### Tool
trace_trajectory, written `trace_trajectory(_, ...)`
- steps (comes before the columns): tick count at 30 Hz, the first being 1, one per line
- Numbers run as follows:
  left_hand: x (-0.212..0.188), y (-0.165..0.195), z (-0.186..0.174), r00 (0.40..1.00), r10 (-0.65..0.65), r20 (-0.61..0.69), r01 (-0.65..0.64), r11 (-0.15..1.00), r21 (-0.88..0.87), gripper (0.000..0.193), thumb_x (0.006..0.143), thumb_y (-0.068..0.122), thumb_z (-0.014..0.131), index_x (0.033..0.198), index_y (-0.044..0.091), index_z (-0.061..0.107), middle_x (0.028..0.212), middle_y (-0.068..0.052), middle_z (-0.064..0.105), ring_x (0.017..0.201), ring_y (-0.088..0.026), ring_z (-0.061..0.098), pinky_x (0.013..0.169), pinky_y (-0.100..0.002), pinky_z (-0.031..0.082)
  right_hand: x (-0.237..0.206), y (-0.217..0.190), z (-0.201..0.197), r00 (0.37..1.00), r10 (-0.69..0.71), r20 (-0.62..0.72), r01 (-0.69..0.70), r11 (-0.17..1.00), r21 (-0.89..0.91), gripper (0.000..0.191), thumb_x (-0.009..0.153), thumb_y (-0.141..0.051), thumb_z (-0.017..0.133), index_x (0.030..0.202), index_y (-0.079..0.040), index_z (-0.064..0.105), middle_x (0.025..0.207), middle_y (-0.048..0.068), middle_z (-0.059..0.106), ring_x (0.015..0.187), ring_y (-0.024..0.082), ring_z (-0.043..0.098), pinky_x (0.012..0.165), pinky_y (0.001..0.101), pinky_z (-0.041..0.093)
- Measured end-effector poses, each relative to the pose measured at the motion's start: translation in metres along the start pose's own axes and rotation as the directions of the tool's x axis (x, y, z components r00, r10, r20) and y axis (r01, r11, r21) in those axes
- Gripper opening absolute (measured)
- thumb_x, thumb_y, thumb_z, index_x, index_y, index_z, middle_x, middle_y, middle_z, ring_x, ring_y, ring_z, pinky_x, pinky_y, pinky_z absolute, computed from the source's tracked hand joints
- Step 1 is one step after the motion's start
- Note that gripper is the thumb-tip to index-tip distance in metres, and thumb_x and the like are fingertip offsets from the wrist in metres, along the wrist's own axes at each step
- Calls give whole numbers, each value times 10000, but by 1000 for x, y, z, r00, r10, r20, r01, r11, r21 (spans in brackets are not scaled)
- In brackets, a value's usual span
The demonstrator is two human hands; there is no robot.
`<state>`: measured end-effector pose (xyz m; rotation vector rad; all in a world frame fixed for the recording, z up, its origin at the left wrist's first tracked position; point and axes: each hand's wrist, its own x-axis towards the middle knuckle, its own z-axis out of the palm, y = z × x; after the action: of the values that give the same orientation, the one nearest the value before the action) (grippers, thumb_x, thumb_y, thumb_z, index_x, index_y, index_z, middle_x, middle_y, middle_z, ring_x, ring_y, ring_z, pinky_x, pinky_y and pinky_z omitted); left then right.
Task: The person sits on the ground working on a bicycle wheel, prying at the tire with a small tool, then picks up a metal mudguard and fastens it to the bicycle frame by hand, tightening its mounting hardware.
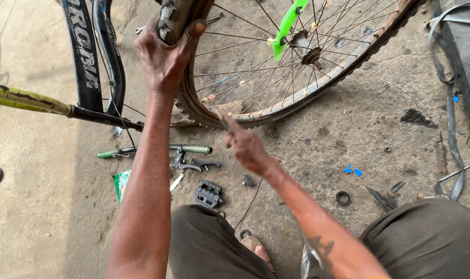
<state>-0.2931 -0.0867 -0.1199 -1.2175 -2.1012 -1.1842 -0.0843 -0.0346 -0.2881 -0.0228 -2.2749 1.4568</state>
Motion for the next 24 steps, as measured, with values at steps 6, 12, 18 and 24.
trace_trajectory(6, 8, -9, -2, 991, -122, 57, 123, 992, -24, 786, 861, 804, 701, 1069, 46, 719, 829, -77, 768, 785, -186, 788, 733, -397, 667, 88, 31, -68, 908, 19, 418, 207, 848, -487, 426, 1107, -243, 379, 1514, -262, 504, 633, 6, 535, 454, 96, 389, 382, 248, 339)
trace_trajectory(12, 13, -17, 8, 997, -54, 48, 57, 995, -77, 786, 896, 811, 704, 1147, 66, 727, 923, -72, 787, 846, -192, 804, 765, -388, 678, 117, 5, -77, 663, 126, 738, 402, 772, -493, 319, 1127, -345, 400, 1038, -184, 660, 600, -1, 424, 486, 111, 369, 434, 297, 312)
trace_trajectory(18, 14, -24, 10, 1000, -12, 2, 12, 1000, -29, 773, 888, 772, 753, 1170, 54, 701, 962, -88, 781, 889, -217, 804, 768, -390, 676, 120, 17, -92, 831, 38, 555, 309, 798, -517, 271, 1102, -247, 371, 1019, -165, 615, 591, -18, 428, 463, 135, 386, 426, 343, 337)
trace_trajectory(24, 8, -22, 6, 999, -35, 5, 36, 999, -26, 757, 888, 754, 765, 1205, 69, 710, 978, -92, 796, 906, -212, 817, 807, -388, 677, 130, 26, -85, 804, 46, 592, 369, 743, -559, 226, 1088, -316, 479, 1013, -161, 624, 579, 38, 448, 488, 178, 426, 494, 390, 364)
